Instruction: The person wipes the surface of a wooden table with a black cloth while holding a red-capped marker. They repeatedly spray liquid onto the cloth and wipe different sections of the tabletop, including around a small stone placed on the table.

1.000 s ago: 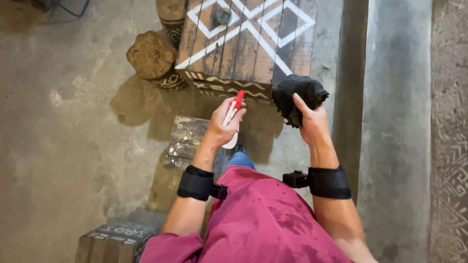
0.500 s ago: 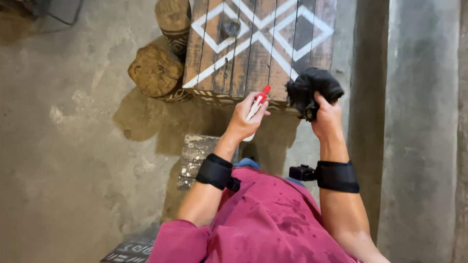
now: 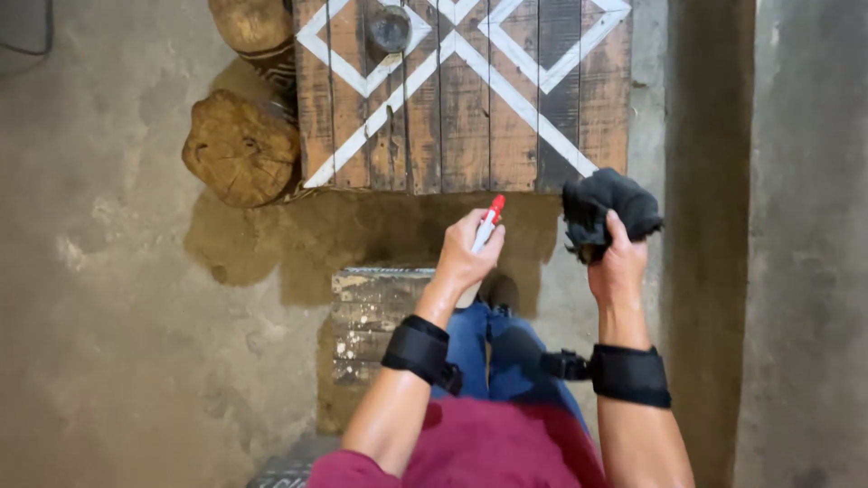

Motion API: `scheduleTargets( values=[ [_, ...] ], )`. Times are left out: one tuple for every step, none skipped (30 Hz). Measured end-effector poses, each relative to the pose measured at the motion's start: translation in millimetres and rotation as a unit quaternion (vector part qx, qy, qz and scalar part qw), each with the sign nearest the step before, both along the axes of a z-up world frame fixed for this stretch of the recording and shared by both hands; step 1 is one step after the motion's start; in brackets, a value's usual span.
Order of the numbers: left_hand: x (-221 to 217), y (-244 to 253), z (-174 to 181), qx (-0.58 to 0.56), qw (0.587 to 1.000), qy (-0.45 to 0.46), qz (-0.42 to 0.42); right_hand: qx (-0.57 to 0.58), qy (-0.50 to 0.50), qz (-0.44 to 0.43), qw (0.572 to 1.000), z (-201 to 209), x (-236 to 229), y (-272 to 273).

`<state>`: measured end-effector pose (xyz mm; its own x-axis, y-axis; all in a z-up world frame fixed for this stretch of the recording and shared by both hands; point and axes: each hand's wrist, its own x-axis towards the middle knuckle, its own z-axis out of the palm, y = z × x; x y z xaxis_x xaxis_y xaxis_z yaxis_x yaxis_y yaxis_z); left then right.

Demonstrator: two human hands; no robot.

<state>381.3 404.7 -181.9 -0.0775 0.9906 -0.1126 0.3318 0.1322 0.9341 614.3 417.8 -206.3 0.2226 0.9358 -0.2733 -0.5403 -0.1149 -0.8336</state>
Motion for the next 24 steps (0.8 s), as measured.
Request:
scheduleTargets(
  values=[
    [2.0,9.3,-9.2,-0.001,1.0,0.002,-0.001,-0.001,0.002,-0.001,1.0,-17.7,2.2,3.6],
    [6.6,15.7,-19.0,-0.013,1.0,-0.001,0.004,-0.03,0.022,-0.026,0.999,-35.0,7.2,4.0],
    [11.3,21.2,-29.8,-0.024,1.0,-0.004,0.008,-0.059,0.043,-0.051,0.996,-53.1,12.3,3.4],
    [15.1,25.7,-44.8,-0.038,0.999,-0.004,0.007,-0.073,0.042,-0.053,0.995,-71.5,16.5,1.4],
    [18.9,29.4,-60.1,-0.019,1.0,0.002,0.002,-0.076,0.046,-0.068,0.994,-89.9,20.6,-1.7],
    [24.0,36.5,-76.0,0.004,1.0,0.006,-0.003,-0.075,0.049,-0.083,0.993,-107.9,26.3,-1.0],
    [29.9,40.6,-88.6,-0.006,1.0,0.003,-0.005,-0.084,0.046,-0.084,0.992,-112.6,25.1,-2.5],
    [35.5,47.5,-100.1,-0.012,1.0,0.006,-0.006,-0.099,0.068,-0.075,0.99,-116.6,23.7,0.2],
    [41.2,53.4,-110.5,-0.017,1.0,0.008,-0.007,-0.113,0.09,-0.067,0.987,-119.5,22.2,2.1],
    [44.9,54.0,-123.2,-0.026,1.0,0.009,-0.007,-0.122,0.091,-0.067,0.986,-130.9,21.8,0.9],
    [49.1,53.9,-134.7,-0.023,1.0,0.006,-0.006,-0.12,0.07,-0.069,0.988,-141.2,21.8,-1.0],
    [54.3,57.5,-145.0,-0.017,1.0,0.001,-0.008,-0.115,0.049,-0.075,0.989,-149.9,22.6,-0.3],
    [57.2,57.0,-150.6,-0.022,1.0,0.001,-0.011,-0.12,0.049,-0.078,0.989,-157.3,22.4,-1.9],
    [61.7,57.3,-155.1,-0.02,1.0,-0.002,-0.013,-0.116,0.053,-0.079,0.989,-162.8,23.9,-3.1],
    [66.1,57.2,-158.1,-0.017,1.0,-0.004,-0.016,-0.112,0.058,-0.08,0.989,-166.9,25.3,-4.7],
    [68.2,57.4,-162.6,-0.017,1.0,-0.005,-0.019,-0.112,0.058,-0.083,0.989,-162.9,23.1,-4.8],
    [70.4,57.5,-166.1,-0.02,1.0,-0.002,-0.018,-0.108,0.034,-0.065,0.991,-157.9,21.0,-5.0],
    [74.3,56.7,-168.5,-0.025,1.0,-0.001,-0.018,-0.107,0.009,-0.047,0.993,-151.0,20.6,-6.2],
    [77.0,58.5,-172.0,-0.026,0.999,-0.003,-0.022,-0.109,0.007,-0.051,0.993,-153.1,22.7,-7.6],
    [78.9,58.5,-174.8,-0.019,1.0,0.002,-0.021,-0.087,0.002,-0.032,0.996,-154.9,24.0,-10.3],
    [80.6,58.0,-177.1,-0.012,1.0,0.008,-0.021,-0.065,-0.003,-0.014,0.998,-156.1,25.1,-13.7],
    [81.2,59.2,-177.0,-0.012,1.0,0.008,-0.022,-0.065,-0.002,-0.015,0.998,-161.0,27.5,-14.9],
    [81.9,60.4,-176.5,-0.02,0.999,0.011,-0.025,-0.085,0.01,-0.015,0.996,-165.4,30.1,-16.3],
    [83.6,60.4,-175.5,-0.029,0.999,0.014,-0.029,-0.106,0.022,-0.015,0.994,-169.0,33.6,-18.9]
  ],
)
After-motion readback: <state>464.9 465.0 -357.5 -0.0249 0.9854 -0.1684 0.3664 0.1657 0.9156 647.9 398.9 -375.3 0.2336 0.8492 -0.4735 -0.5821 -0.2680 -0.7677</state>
